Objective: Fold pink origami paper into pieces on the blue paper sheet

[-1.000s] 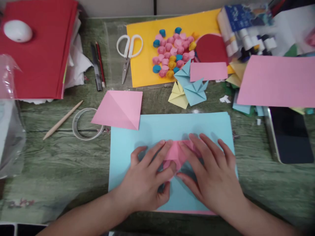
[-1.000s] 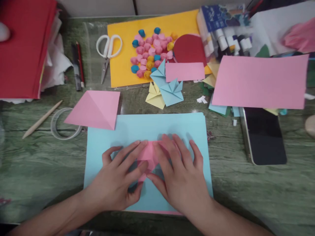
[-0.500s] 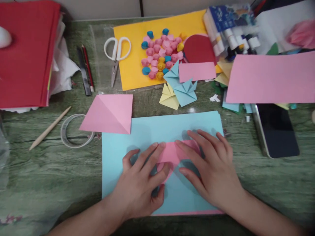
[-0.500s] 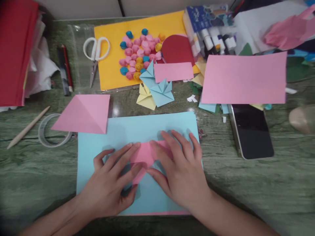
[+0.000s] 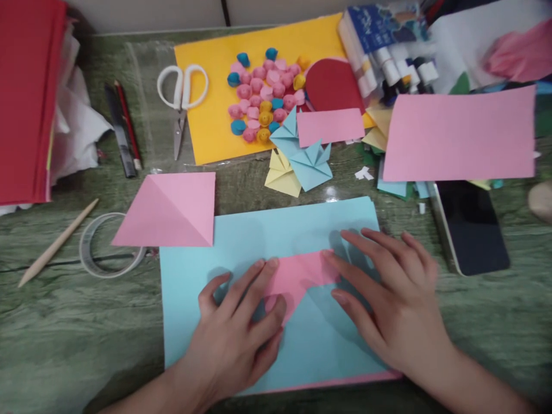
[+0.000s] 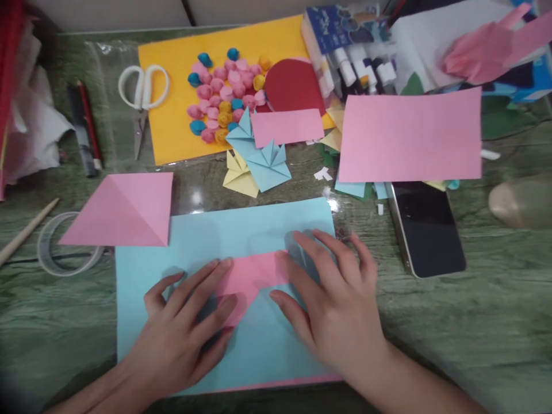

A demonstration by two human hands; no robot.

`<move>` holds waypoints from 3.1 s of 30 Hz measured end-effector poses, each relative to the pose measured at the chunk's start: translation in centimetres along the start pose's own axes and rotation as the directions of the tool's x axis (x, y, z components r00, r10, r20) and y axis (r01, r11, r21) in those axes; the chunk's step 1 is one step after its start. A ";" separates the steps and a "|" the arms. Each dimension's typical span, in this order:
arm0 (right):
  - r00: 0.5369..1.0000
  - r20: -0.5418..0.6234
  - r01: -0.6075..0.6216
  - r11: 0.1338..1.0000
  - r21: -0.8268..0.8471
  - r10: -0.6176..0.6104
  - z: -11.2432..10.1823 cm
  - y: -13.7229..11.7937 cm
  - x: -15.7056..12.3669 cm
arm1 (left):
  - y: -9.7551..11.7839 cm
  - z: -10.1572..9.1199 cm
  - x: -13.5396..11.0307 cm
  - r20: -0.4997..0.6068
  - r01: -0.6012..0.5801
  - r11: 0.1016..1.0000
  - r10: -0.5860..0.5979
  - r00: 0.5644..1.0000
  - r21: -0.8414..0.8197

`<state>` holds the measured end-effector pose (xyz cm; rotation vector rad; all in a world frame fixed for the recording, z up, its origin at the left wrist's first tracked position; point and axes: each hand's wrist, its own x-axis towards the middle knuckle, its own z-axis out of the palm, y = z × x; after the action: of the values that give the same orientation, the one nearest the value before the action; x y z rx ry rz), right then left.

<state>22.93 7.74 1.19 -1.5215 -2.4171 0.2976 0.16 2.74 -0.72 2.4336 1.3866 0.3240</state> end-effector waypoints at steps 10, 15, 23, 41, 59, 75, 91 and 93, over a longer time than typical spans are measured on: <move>0.999 0.027 0.037 0.995 -0.096 -0.034 0.7 0.0 0.3 | -0.1 0.3 -0.1 -0.006 0.003 1.000 -0.004 1.000 -0.009; 1.000 0.015 0.020 0.981 -0.193 -0.018 0.6 -0.4 -0.3 | 0.0 0.3 0.0 -0.014 0.016 1.000 -0.015 1.000 0.004; 0.997 0.071 0.017 0.980 -0.197 -0.003 0.2 0.3 -0.2 | 0.1 0.3 0.0 -0.015 0.034 0.999 -0.033 0.999 0.013; 0.997 -0.012 0.076 0.972 -0.221 -0.081 0.7 0.8 -0.3 | 0.5 -0.1 0.1 0.087 -0.010 0.985 -0.005 0.996 0.170; 0.966 -0.117 0.179 0.926 -0.331 -0.229 1.8 0.7 -1.0 | 3.4 -0.5 2.3 0.179 -0.166 0.850 0.087 0.980 0.499; 0.956 -0.173 0.165 0.923 -0.347 -0.236 2.4 0.6 -1.5 | -0.8 -1.7 1.1 0.135 -0.309 0.767 0.283 0.949 0.563; 0.950 -0.234 0.129 0.940 -0.315 -0.209 2.6 -0.4 -0.8 | -0.1 -0.8 0.2 -0.147 -0.010 0.912 0.077 0.986 0.410; 0.953 -0.229 0.122 0.942 -0.312 -0.200 2.7 -0.6 -0.7 | -0.1 -0.8 0.4 -0.107 -0.060 0.915 0.112 0.988 0.398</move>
<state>21.81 6.82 -1.26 -1.3568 -2.4315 -0.2930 -0.03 3.27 0.02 2.8522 1.5249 0.2424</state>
